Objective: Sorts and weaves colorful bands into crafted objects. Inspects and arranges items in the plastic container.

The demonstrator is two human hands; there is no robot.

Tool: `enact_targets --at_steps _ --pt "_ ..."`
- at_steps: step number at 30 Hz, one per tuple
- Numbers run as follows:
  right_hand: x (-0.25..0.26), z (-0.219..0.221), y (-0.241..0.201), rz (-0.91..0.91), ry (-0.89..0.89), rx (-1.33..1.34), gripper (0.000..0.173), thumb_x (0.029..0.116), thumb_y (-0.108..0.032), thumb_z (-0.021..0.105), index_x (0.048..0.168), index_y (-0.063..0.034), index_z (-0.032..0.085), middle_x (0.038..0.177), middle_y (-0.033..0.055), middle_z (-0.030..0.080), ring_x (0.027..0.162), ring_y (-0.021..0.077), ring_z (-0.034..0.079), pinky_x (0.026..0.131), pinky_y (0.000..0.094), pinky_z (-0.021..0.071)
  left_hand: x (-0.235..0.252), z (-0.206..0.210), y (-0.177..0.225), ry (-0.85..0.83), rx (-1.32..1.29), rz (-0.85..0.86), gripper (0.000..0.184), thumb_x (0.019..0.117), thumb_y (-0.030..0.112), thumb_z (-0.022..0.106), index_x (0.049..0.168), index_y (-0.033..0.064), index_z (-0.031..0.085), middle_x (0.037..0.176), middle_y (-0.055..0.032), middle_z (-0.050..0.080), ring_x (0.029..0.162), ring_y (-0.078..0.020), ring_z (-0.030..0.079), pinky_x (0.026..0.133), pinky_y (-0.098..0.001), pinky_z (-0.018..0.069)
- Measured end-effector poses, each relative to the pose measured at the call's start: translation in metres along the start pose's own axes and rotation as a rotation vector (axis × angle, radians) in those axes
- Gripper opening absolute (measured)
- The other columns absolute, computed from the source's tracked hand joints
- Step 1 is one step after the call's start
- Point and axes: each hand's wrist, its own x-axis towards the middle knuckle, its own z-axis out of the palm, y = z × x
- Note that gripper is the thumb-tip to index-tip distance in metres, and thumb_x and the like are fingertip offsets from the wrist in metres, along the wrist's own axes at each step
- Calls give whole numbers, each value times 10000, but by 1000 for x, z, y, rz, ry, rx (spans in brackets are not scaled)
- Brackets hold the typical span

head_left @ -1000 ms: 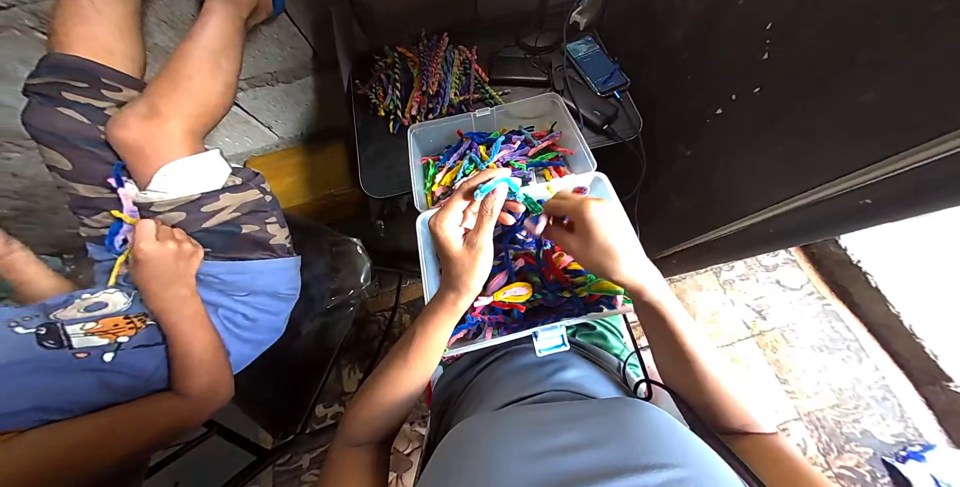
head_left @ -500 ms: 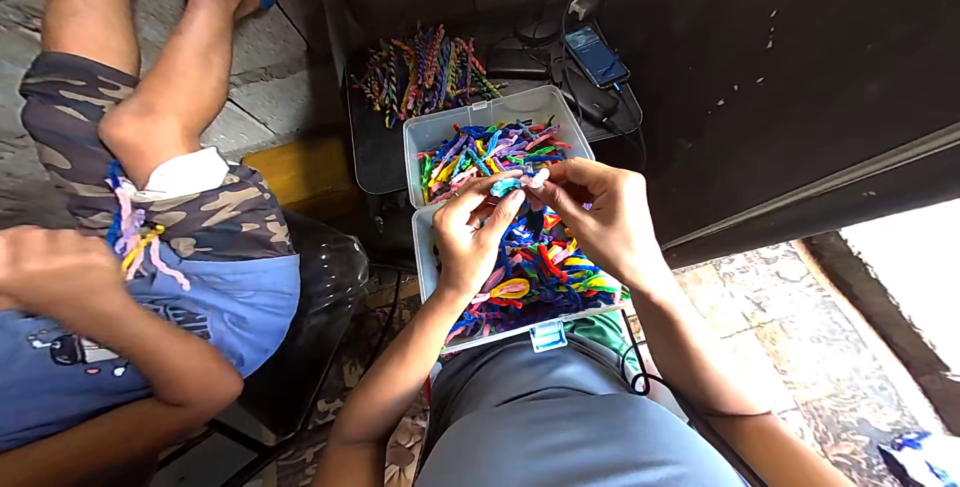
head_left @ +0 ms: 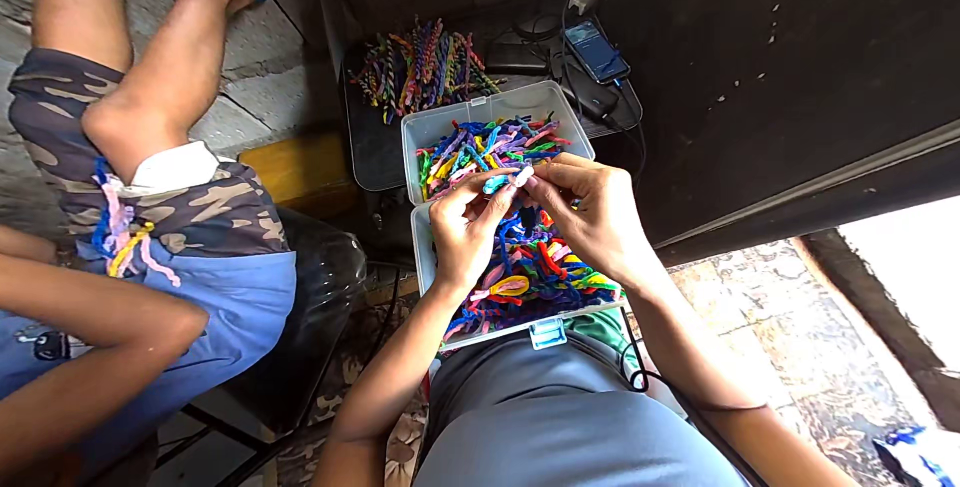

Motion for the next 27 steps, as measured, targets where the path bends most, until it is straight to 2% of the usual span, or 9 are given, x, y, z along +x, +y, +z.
enact_targets --at_steps 3,5,7,11,16,19,21,24,27 --pt "-3 -3 5 24 -66 52 257 1033 -154 550 1077 5 747 850 33 636 671 13 548 590 132 444 0 -1 0 25 1 0 152 972 -9 629 1100 -15 709 1010 12 733 793 -3 688 709 -169 583" --pt "-7 -6 12 55 -124 82 264 1032 -212 565 1093 -28 745 888 23 662 683 16 563 591 150 455 1 -1 0 38 14 6 147 971 4 638 1098 -3 711 1008 22 726 797 -4 686 720 -174 585" --pt "-10 -7 17 81 -177 108 254 1025 -242 588 1030 -49 754 866 6 684 680 2 591 595 150 483 1 -1 -1 37 19 9 148 968 -11 633 1098 -6 703 1002 19 717 791 -7 684 725 -182 593" --pt "-13 -1 20 182 -223 265 250 1035 -219 590 888 -69 725 663 -52 621 530 -34 525 485 132 428 0 -1 0 21 34 18 164 962 -27 641 1115 -30 701 1034 -5 717 853 -21 697 774 -191 597" --pt "-12 4 20 249 -211 364 263 1040 -158 575 817 -71 683 613 -48 593 468 -18 473 431 141 368 0 -1 -1 14 14 18 175 959 -26 644 1124 -16 699 1003 5 709 779 -12 673 704 -175 581" --pt "-11 4 20 222 -152 390 260 1039 -124 564 810 -61 671 609 -50 578 462 -28 459 427 127 367 2 -1 -2 -57 -148 -51 295 938 -1 672 1231 37 659 1177 9 695 921 -44 694 800 -212 597" --pt "-9 2 20 216 -126 407 251 1042 -115 556 820 -63 660 631 -55 584 488 -40 485 451 111 397 3 0 -2 -119 -270 -155 379 932 -7 669 1301 56 608 1191 25 683 984 -56 682 876 -241 581" --pt "-7 1 21 184 -99 405 241 1029 -104 562 799 -80 632 633 -81 569 510 -70 492 482 92 409 2 3 -1 -156 -306 -294 151 958 4 629 1020 112 715 989 71 705 915 -11 671 837 -216 574" --pt "-6 1 21 165 -101 382 237 1024 -105 561 802 -81 640 625 -82 561 507 -65 482 479 101 401 1 4 -4 -154 -318 -302 181 979 24 606 950 116 760 964 74 721 901 -6 670 842 -219 568"
